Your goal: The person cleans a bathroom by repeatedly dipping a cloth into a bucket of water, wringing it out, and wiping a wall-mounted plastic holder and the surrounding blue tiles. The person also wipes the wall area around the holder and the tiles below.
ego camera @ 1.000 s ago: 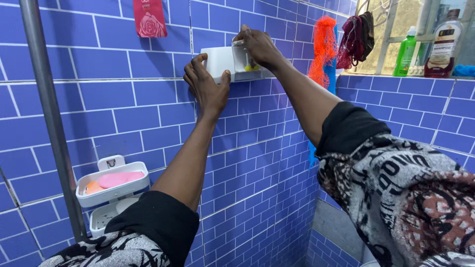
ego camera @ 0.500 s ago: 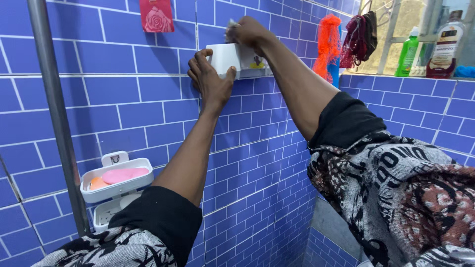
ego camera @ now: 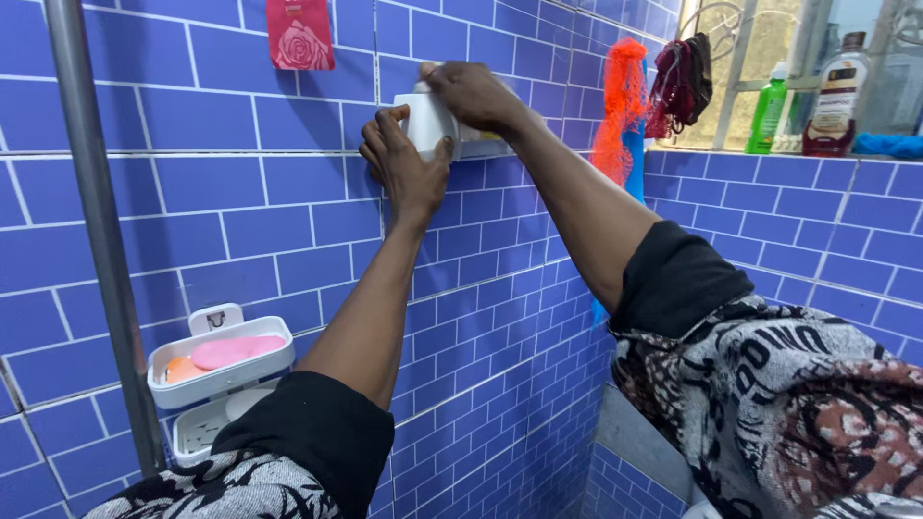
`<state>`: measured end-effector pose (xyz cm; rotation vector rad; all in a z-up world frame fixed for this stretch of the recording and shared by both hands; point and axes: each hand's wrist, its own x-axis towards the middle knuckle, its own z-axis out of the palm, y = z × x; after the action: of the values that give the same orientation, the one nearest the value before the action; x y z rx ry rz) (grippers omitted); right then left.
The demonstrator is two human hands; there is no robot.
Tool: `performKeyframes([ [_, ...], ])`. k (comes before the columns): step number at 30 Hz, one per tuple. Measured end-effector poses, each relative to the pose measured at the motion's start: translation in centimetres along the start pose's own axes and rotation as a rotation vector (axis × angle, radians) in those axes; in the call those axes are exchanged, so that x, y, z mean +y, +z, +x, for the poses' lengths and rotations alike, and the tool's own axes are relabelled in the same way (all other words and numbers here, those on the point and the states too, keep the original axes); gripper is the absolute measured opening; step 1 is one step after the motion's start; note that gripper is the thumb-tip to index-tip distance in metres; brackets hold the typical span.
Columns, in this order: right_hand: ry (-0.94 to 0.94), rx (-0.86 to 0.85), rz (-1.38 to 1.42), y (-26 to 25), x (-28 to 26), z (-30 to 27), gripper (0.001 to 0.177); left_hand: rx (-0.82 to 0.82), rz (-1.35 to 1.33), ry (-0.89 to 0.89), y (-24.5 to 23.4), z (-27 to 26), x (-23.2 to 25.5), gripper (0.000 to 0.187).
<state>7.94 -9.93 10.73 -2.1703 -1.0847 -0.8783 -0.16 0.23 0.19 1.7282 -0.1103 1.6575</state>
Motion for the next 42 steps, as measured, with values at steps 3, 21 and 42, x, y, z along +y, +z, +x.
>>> performKeyframes([
  [3,-0.307,0.086,0.101,-0.3,-0.8,-2.1,0.054,0.016,-0.005,0.029,-0.1,-0.1,-0.1,0.063],
  [21,-0.156,-0.143,0.263,-0.8,-1.7,1.1,0.031,0.015,-0.047,-0.009,-0.4,0.1,0.2,0.061],
  [42,-0.108,-0.099,0.219,-1.1,-3.4,3.0,0.011,-0.014,-0.065,-0.005,-0.9,0.1,0.2,0.058],
])
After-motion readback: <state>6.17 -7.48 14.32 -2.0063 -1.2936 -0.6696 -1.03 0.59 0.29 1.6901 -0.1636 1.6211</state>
